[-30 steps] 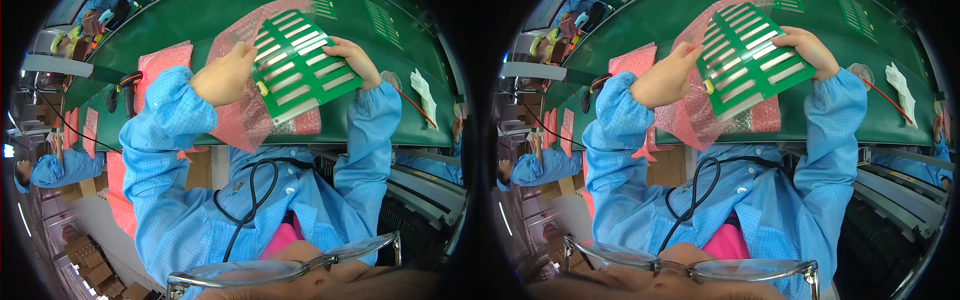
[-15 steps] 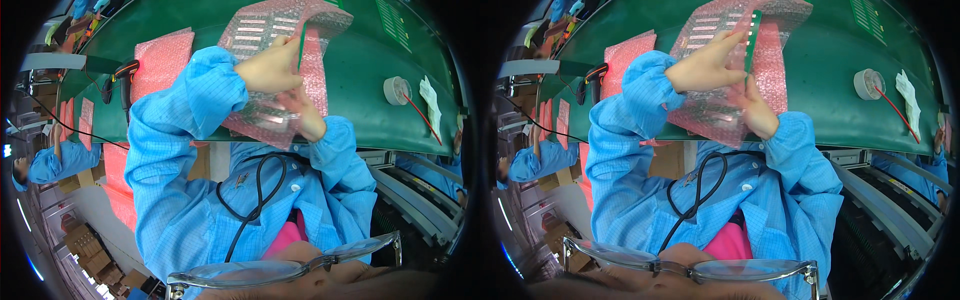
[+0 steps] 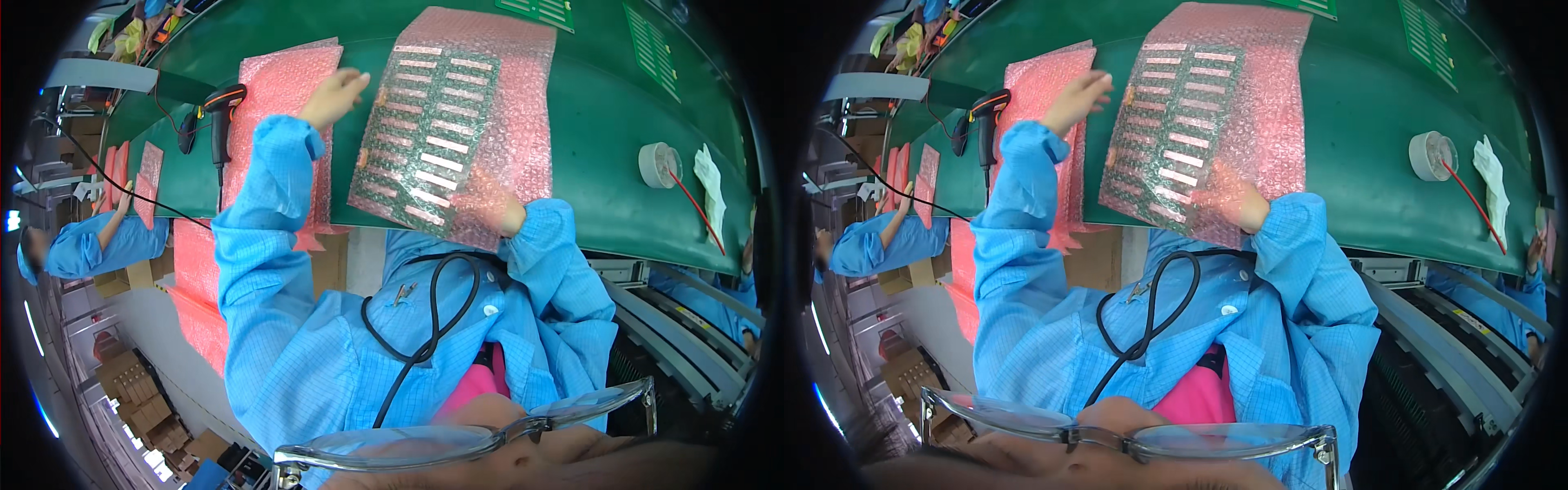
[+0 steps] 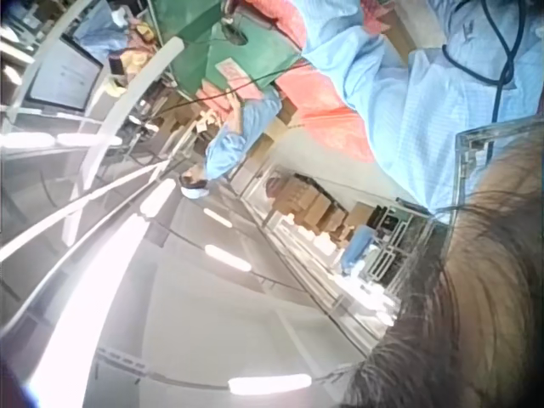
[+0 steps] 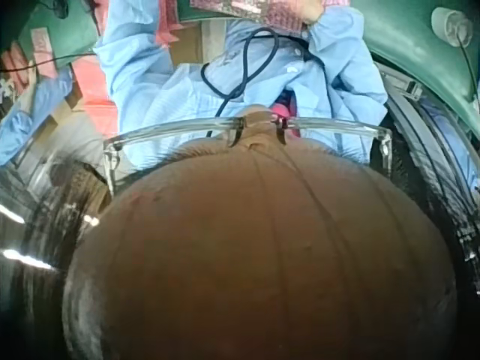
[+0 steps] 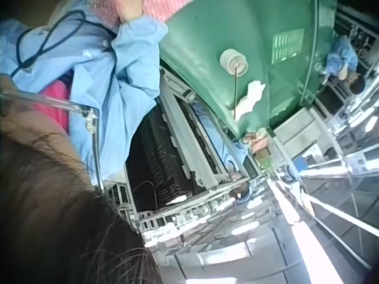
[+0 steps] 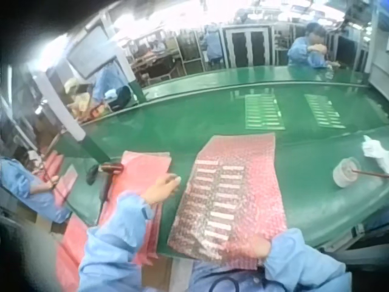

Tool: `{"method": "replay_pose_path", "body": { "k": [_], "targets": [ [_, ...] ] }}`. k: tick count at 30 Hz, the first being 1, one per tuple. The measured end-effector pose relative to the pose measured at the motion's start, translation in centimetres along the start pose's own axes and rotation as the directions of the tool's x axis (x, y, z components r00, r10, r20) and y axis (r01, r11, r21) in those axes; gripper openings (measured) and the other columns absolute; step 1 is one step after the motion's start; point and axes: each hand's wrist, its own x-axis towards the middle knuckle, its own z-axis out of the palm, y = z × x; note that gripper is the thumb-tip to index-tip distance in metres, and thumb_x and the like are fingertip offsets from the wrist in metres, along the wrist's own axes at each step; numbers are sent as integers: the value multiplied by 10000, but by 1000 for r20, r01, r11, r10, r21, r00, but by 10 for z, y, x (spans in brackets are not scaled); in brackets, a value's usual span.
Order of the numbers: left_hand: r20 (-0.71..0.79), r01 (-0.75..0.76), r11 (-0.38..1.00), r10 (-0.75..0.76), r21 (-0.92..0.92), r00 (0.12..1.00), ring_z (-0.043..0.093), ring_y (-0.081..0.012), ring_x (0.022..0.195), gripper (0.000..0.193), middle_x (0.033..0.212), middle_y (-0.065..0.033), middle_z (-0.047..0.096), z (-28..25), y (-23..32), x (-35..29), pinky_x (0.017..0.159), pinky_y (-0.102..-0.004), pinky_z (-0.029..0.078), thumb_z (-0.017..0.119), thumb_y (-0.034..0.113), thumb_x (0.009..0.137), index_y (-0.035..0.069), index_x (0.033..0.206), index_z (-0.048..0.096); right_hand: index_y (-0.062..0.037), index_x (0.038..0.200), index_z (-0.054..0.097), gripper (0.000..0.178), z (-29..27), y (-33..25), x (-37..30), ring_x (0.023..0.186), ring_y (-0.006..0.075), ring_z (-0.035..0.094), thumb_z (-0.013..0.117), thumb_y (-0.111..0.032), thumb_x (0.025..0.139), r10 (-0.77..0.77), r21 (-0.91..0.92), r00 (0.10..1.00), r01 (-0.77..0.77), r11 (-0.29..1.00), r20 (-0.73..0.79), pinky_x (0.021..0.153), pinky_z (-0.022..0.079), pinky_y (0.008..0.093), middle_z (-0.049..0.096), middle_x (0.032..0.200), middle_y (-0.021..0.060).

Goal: Packing electronic circuit board components into bubble wrap sleeves and scanning them with a handheld scanner.

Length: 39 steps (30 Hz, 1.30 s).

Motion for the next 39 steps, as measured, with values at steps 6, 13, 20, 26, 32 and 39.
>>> {"method": "replay_pose_path", "body": {
  "k": [6, 13, 20, 26, 32, 39],
  "targets": [
    [26, 18, 885, -7, -466, 1000, 562, -147, 860, 357, 966, -50, 597, 17, -34, -40, 715, -285, 457, 517, 288, 892, 5, 1109, 531, -54, 1339, 290, 588, -20, -9, -25, 1193, 248, 416, 554, 6, 817, 62, -154, 976, -30, 988, 210, 975, 375, 371, 391, 1332, 114],
    [21, -7, 366, 73, -931, 997, 578, -140, 900, 219, 1020, -63, 601, 31, -32, -53, 793, -295, 473, 519, 116, 887, 27, 1087, 528, -29, 1214, 481, 338, -29, -63, -48, 1092, 192, 486, 501, -124, 890, 179, -737, 982, -80, 672, 56, 861, 426, 312, 514, 1177, 137],
    [9, -48, 375, 149, -926, 989, 597, -149, 877, 227, 996, -77, 611, 29, -26, -36, 770, -286, 485, 534, 86, 861, 17, 1077, 525, 7, 1099, 544, 328, -63, -79, 21, 860, 120, 542, 483, -251, 907, -178, -276, 790, 12, 961, -586, 754, 426, 273, 591, 965, 54],
    [210, 113, 584, 100, -804, 973, 618, -147, 815, 200, 934, -77, 640, 15, -23, -29, 724, -280, 500, 581, 131, 839, 7, 995, 596, 9, 1039, 553, 289, -57, -101, 44, 892, 146, 568, 615, -153, 808, -82, -97, 888, 43, 994, -453, 783, 455, 299, 608, 942, 71],
    [158, -9, 684, 180, -729, 971, 569, -110, 863, 252, 940, -33, 628, 19, -26, -26, 791, -248, 441, 655, 152, 802, 12, 1008, 617, -15, 1036, 579, 249, -68, -91, 48, 811, 143, 601, 598, -45, 789, -101, -235, 942, 25, 972, -320, 724, 489, 296, 632, 921, 65],
    [46, -404, 779, 482, -479, 875, 565, -118, 909, 190, 960, -28, 634, -9, -39, -57, 818, -285, 435, 588, 79, 844, 12, 1017, 632, -7, 1027, 615, 268, -61, -122, 15, 817, 165, 604, 643, -36, 762, -434, -770, 876, 422, 478, 210, 760, 458, 294, 649, 884, 31]
  ]
}}
